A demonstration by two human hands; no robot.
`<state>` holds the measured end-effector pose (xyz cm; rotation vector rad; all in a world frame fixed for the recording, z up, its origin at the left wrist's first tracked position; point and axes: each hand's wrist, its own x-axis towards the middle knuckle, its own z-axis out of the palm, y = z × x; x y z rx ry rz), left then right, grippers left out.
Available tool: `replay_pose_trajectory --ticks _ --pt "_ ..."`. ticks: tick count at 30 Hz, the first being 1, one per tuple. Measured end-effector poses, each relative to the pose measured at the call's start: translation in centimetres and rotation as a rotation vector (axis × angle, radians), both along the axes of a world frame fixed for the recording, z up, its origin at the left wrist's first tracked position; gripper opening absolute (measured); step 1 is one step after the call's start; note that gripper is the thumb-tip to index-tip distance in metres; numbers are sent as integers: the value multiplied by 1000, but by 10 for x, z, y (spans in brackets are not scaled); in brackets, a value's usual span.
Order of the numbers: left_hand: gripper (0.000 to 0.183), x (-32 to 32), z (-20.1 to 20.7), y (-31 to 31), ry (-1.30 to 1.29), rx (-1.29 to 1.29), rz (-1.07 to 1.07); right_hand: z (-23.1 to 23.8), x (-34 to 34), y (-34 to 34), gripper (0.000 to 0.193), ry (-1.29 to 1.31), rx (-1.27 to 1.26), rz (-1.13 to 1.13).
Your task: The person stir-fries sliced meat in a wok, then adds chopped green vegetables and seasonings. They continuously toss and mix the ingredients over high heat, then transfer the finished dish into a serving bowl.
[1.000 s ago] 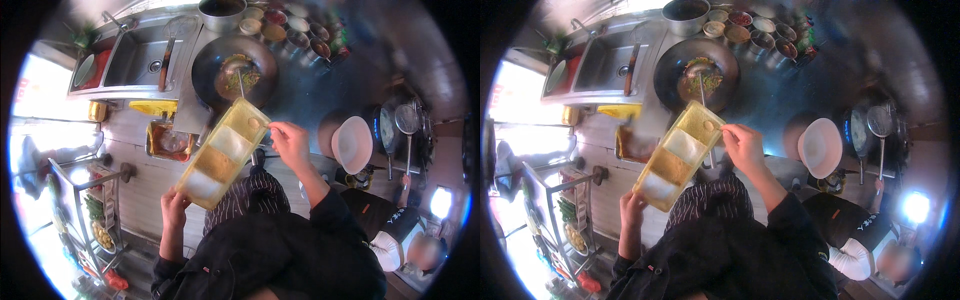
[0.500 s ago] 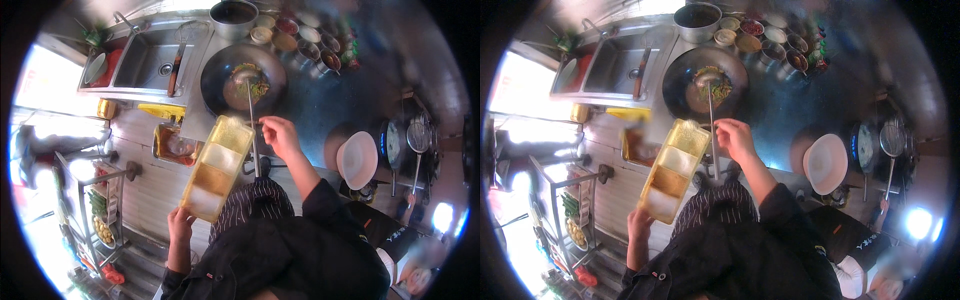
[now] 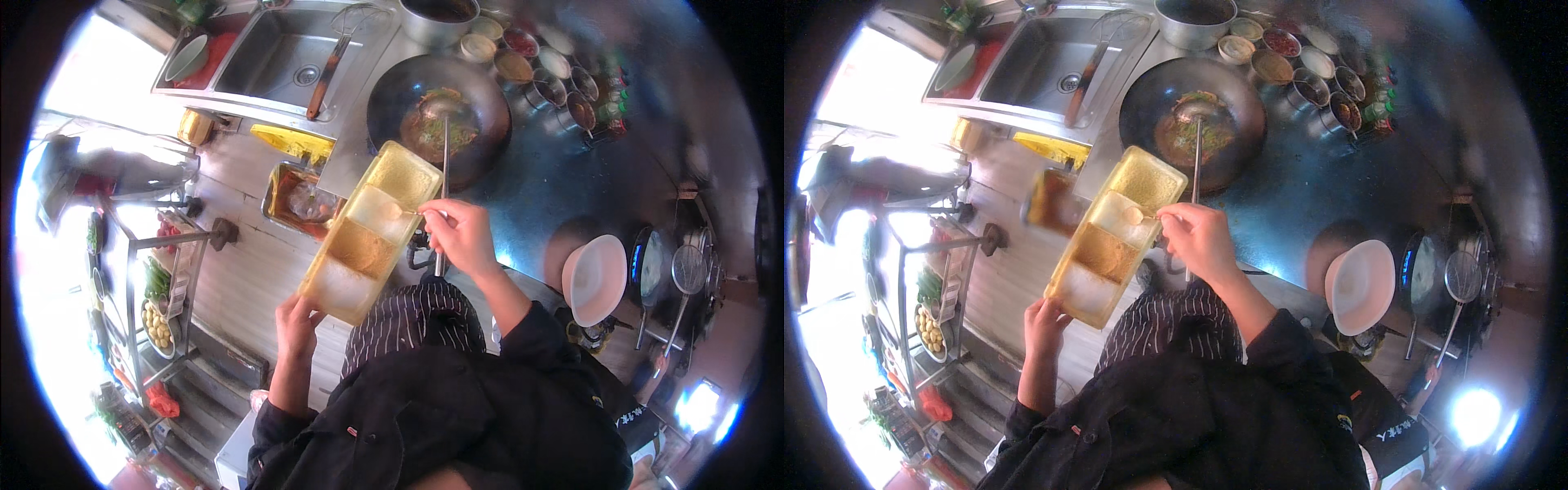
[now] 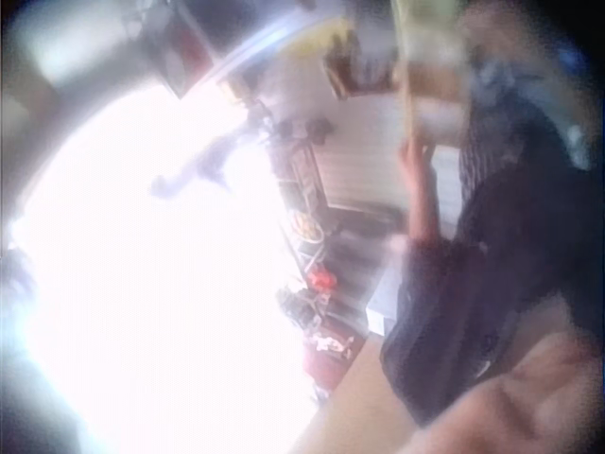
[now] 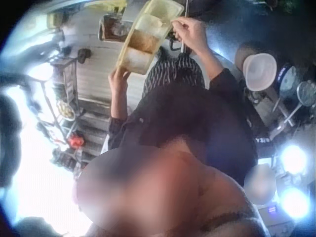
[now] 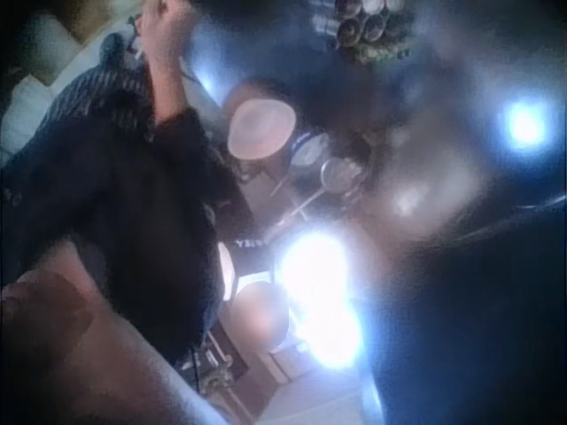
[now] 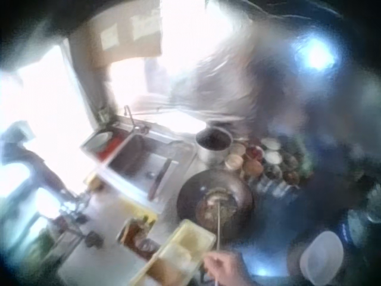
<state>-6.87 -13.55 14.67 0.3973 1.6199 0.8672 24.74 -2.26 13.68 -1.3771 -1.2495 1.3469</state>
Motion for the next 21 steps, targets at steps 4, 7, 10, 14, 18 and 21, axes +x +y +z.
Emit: replay_pose_trajectory --ticks 4,7,10,14,18,21 --pt "24 4 -1 -1 -29 18 -32 -4 -11 -2 20 -15 36 46" --pt "24 6 -5 -3 -46 15 -38 -12 -8 0 20 100 -135 30" --pt "24 6 -8 -7 -65 -3 -24 -19 1 1 19 187 -212 -1" --pt "26 0 -11 -12 -95 -22 10 -25 11 8 19 403 -331 -49" --pt "28 -9 -10 -15 -74 -19 73 -37 29 34 20 623 -339 -170" --pt "27 -15 -7 -14 4 -33 77 -56 47 60 20 729 -398 -376"
